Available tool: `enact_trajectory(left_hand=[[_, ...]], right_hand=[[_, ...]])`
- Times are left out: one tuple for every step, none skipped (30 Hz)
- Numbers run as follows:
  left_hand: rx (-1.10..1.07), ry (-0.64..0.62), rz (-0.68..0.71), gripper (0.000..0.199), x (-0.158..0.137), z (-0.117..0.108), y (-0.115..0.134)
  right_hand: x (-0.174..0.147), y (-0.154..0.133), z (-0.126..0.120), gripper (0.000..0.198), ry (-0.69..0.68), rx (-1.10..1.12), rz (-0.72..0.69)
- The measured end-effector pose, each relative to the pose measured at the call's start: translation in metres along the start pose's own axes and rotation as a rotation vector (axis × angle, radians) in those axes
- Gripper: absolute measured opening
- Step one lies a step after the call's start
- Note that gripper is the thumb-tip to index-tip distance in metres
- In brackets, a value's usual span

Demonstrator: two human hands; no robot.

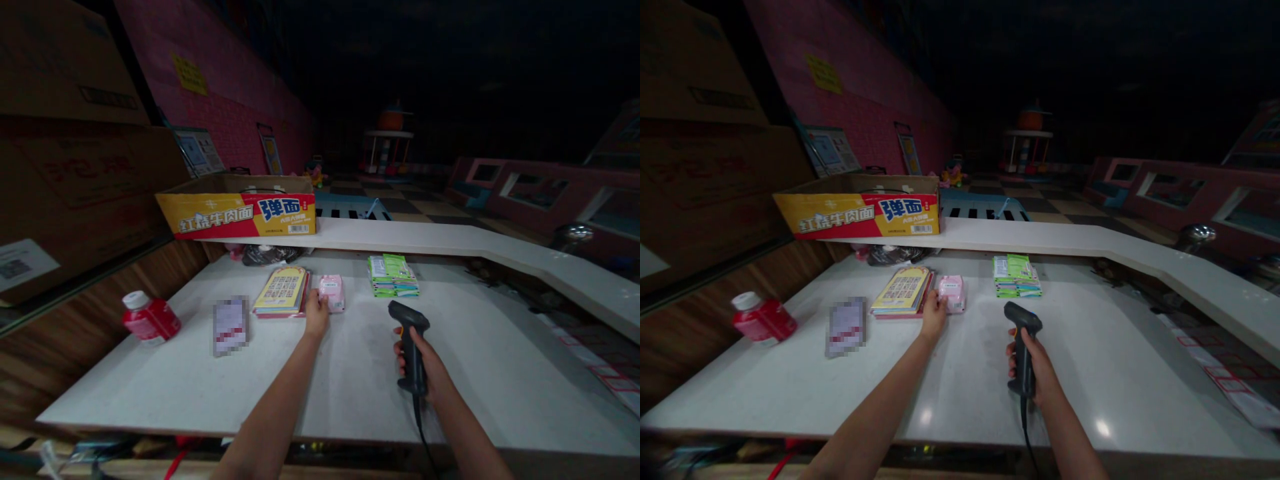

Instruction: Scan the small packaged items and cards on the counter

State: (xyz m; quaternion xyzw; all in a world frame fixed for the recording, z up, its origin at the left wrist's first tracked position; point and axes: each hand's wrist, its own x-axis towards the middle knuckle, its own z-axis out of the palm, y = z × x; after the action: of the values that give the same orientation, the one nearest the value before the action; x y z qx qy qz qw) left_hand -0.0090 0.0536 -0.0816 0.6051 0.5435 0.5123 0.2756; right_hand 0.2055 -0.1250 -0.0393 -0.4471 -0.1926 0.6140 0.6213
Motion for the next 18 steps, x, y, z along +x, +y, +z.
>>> enact_trajectory(left_hand=[[-0.002, -0.004, 0.015, 0.009, 0.0, 0.0, 0.0], [-0.008, -0.008, 0.032, 0.009, -0.001, 0.0, 0.001], [-0.014, -0.01, 0.042, 0.008, -0.001, 0.0, 0.001], [-0.014, -0.004, 0.039, 0.008, -0.002, -0.001, 0.002], [-0.015, 0.001, 0.034, 0.007, -0.002, -0.001, 0.003], [-0.017, 0.003, 0.028, 0.007, -0.002, -0.001, 0.004], [-0.019, 0.004, 0.021, 0.006, -0.003, -0.002, 0.005], [-0.021, 0.005, 0.013, 0.005, -0.003, -0.002, 0.006], [-0.022, 0.007, 0.006, 0.005, -0.003, -0.002, 0.007], [-0.022, 0.008, 0.0, 0.005, -0.003, -0.002, 0.008], [-0.019, 0.008, -0.005, 0.005, -0.004, -0.002, 0.009], [-0.012, 0.01, -0.009, 0.005, -0.004, -0.002, 0.01], [0.0, 0.014, -0.011, 0.004, -0.004, -0.002, 0.011], [0.016, 0.022, -0.013, 0.004, -0.004, -0.002, 0.012], [0.035, 0.03, -0.017, 0.004, -0.004, -0.002, 0.013], [0.053, 0.036, -0.02, 0.004, -0.005, -0.003, 0.013], [0.066, 0.04, -0.02, 0.005, -0.005, -0.003, 0.014], [0.072, 0.038, -0.018, 0.006, -0.005, -0.003, 0.014]], right_hand=[[-0.004, 0.0, 0.006, 0.045, -0.003, -0.047, 0.004], [-0.008, 0.0, 0.012, 0.047, -0.007, -0.094, 0.011], [-0.013, 0.0, 0.018, 0.048, -0.017, -0.139, 0.015], [-0.018, 0.001, 0.023, 0.049, -0.032, -0.182, 0.02], [-0.023, 0.003, 0.028, 0.05, -0.043, -0.222, 0.018], [-0.028, 0.005, 0.032, 0.05, -0.05, -0.262, 0.015], [-0.032, 0.007, 0.036, 0.051, -0.058, -0.301, 0.015], [-0.035, 0.01, 0.039, 0.05, -0.063, -0.336, 0.012], [-0.038, 0.012, 0.041, 0.05, -0.07, -0.367, 0.008], [-0.04, 0.014, 0.043, 0.049, -0.076, -0.392, 0.003], [-0.041, 0.016, 0.045, 0.048, -0.077, -0.41, -0.004], [-0.042, 0.017, 0.046, 0.047, -0.074, -0.424, -0.011], [-0.042, 0.017, 0.048, 0.047, -0.068, -0.435, -0.018], [-0.043, 0.016, 0.049, 0.046, -0.059, -0.444, -0.026], [-0.043, 0.016, 0.051, 0.045, -0.05, -0.455, -0.032], [-0.044, 0.015, 0.052, 0.045, -0.044, -0.464, -0.037], [-0.044, 0.014, 0.053, 0.045, -0.043, -0.472, -0.041], [-0.045, 0.013, 0.054, 0.045, -0.044, -0.476, -0.043]])
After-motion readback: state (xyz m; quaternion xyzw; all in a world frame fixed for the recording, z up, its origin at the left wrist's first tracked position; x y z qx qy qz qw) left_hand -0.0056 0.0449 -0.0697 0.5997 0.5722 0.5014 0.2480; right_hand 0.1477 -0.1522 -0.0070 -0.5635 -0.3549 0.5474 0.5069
